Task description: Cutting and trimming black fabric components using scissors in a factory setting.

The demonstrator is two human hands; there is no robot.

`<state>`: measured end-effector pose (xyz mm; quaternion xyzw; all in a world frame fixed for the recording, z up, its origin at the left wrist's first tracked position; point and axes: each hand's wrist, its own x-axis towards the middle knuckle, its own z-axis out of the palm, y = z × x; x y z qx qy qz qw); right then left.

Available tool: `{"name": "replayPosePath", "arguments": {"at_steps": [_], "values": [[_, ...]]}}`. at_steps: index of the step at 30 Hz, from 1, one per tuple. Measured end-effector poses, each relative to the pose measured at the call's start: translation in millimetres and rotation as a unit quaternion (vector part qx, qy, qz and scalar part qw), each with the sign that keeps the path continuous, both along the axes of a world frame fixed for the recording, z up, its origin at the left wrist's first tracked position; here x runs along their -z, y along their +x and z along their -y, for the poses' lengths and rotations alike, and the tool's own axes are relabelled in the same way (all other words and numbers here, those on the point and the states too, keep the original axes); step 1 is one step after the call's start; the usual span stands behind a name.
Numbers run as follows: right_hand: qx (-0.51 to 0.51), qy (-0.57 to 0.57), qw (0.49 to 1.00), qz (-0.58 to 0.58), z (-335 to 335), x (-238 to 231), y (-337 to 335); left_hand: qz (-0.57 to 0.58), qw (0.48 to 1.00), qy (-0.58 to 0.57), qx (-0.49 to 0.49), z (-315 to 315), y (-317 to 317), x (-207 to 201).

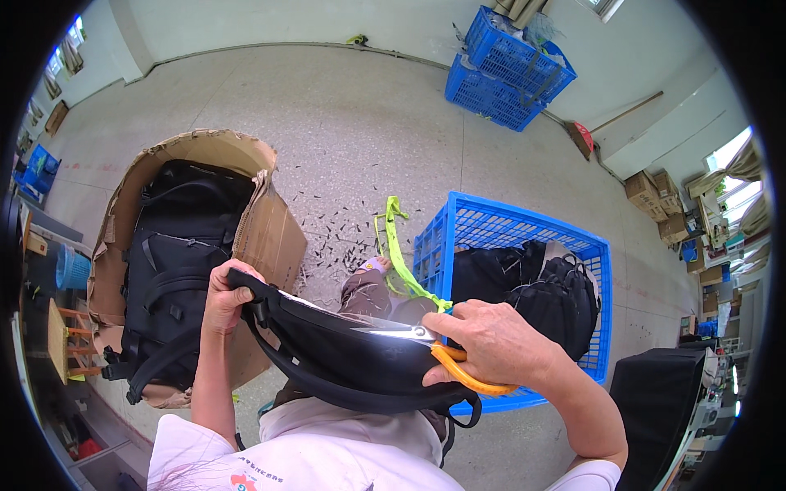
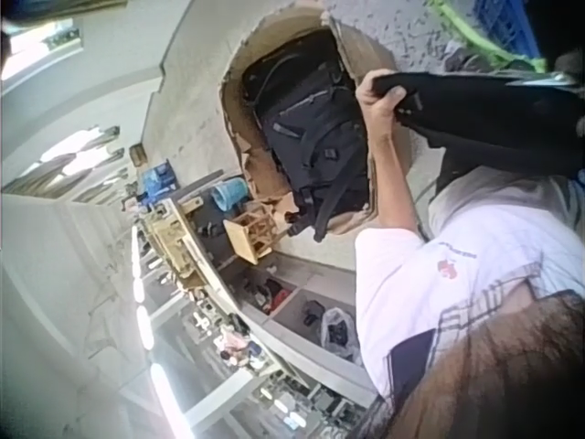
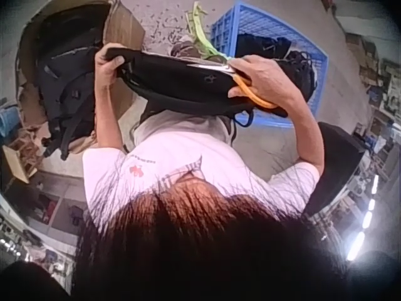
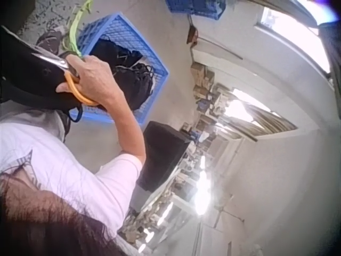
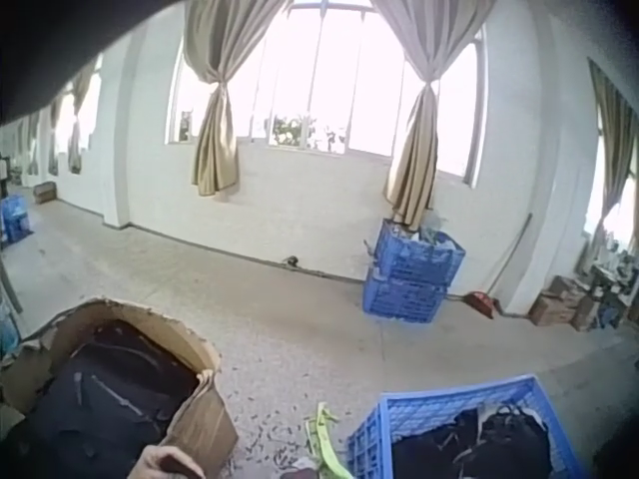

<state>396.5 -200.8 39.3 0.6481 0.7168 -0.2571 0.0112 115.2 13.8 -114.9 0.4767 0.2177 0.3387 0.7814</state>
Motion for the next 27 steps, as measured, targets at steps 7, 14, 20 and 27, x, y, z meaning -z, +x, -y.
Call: {"name": "replayPosePath", "arguments": {"at_steps": [7, 14, 20, 27], "values": [[-0.023, 0.027, 0.999, -0.004, -2.5, 8.0, -1.5, -0.012, 1.0, 0.004, -0.004, -0.1, -1.6, 4.0], [0.018, 0.042, 0.996, -0.08, -6.0, 5.9, -4.7, -0.034, 0.999, 0.003, -0.002, 2.0, -6.2, 3.9], [0.126, 0.107, 0.963, -0.212, -13.5, 8.5, -4.7, -0.015, 1.0, 0.017, 0.006, 15.4, -2.0, -14.3], [0.034, -0.001, 0.994, -0.103, -34.7, 5.9, -30.5, 0.024, 0.995, 0.096, 0.001, 33.7, -5.2, -22.7]]}}
